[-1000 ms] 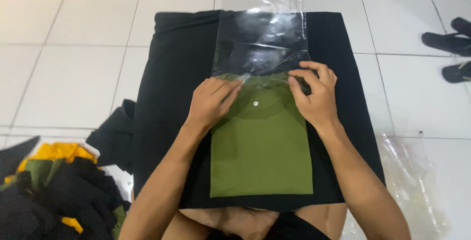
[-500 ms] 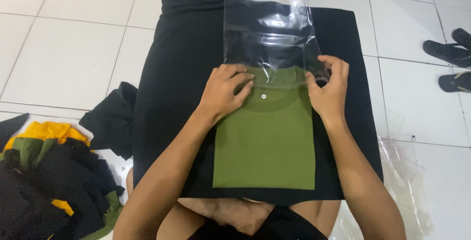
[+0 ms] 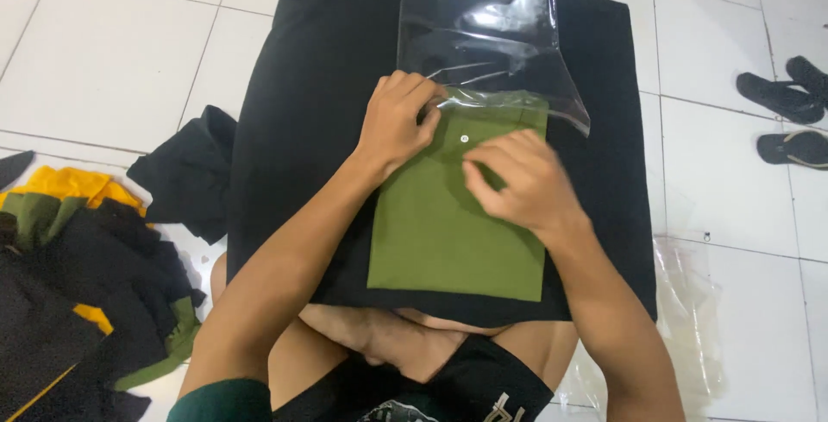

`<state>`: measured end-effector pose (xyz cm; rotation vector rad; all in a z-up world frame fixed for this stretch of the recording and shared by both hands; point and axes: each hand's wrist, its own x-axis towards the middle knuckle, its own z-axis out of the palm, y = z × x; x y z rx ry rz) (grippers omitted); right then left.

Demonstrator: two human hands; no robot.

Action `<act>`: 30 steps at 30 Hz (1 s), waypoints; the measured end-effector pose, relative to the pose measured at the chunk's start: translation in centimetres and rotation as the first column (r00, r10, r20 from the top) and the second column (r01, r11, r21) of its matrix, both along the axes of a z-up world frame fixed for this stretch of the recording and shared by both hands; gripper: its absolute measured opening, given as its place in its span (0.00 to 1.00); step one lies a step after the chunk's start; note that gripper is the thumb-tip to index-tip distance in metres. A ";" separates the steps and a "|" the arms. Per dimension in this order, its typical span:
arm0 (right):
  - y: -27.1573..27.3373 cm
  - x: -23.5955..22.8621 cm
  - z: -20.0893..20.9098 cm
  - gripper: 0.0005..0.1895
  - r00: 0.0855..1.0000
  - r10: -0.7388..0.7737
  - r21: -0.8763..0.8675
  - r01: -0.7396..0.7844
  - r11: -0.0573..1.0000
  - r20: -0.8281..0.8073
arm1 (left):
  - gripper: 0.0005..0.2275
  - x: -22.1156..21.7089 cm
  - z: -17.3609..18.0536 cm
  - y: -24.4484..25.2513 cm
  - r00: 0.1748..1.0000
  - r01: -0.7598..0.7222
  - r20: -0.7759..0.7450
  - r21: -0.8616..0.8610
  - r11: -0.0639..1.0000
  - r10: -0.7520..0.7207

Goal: A person sitting on the floor folds a green t-shirt and carefully slides it into a clear plastic packaging sleeve.

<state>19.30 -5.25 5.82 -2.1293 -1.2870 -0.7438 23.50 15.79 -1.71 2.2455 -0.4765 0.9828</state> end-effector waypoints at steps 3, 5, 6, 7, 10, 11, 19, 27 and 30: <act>1.1 0.5 -2.7 0.12 0.998 -0.052 -0.094 0.049 0.994 -0.029 | 0.10 -0.3 0.0 0.2 0.999 0.007 -0.037 0.019 1.000 -0.006; 1.3 0.5 -3.5 0.16 0.996 -0.091 -0.138 0.091 0.986 0.007 | 0.12 -0.9 0.4 0.1 0.998 0.016 -0.054 0.029 0.999 -0.015; 1.4 0.8 -3.7 0.20 0.990 -0.129 -0.178 0.136 0.975 0.048 | 0.14 -0.8 0.8 0.1 0.997 0.026 -0.068 0.041 0.999 -0.023; 1.3 0.8 -3.7 0.20 0.989 -0.131 -0.173 0.140 0.975 0.062 | 0.14 -0.5 0.5 0.2 0.998 0.027 -0.054 0.043 0.999 -0.025; 0.9 -0.1 -3.5 0.25 0.971 -0.191 -0.240 0.221 0.945 0.142 | 0.19 -1.0 -0.2 -0.1 0.996 -0.006 -0.084 0.134 0.991 0.017; 0.6 -0.5 -3.3 0.22 0.954 -0.240 -0.234 0.278 0.932 0.178 | 0.18 -1.5 0.2 -0.3 0.999 -0.020 -0.038 0.166 0.986 0.026; 0.1 0.1 -4.6 0.25 0.894 -0.448 -0.338 0.415 0.845 -0.022 | 0.07 -1.2 0.7 -0.8 0.980 0.030 0.185 0.227 0.973 -0.074; -3.3 1.8 -3.7 0.23 0.867 -0.472 -0.258 0.425 0.868 -0.159 | 0.04 -1.8 -0.3 -4.8 0.839 0.275 0.389 0.300 0.913 -0.380; -5.8 4.8 -6.3 0.25 0.821 -0.563 -0.232 0.531 0.815 -0.094 | 0.09 -2.8 -0.1 -6.6 0.773 0.338 0.465 0.272 0.901 -0.431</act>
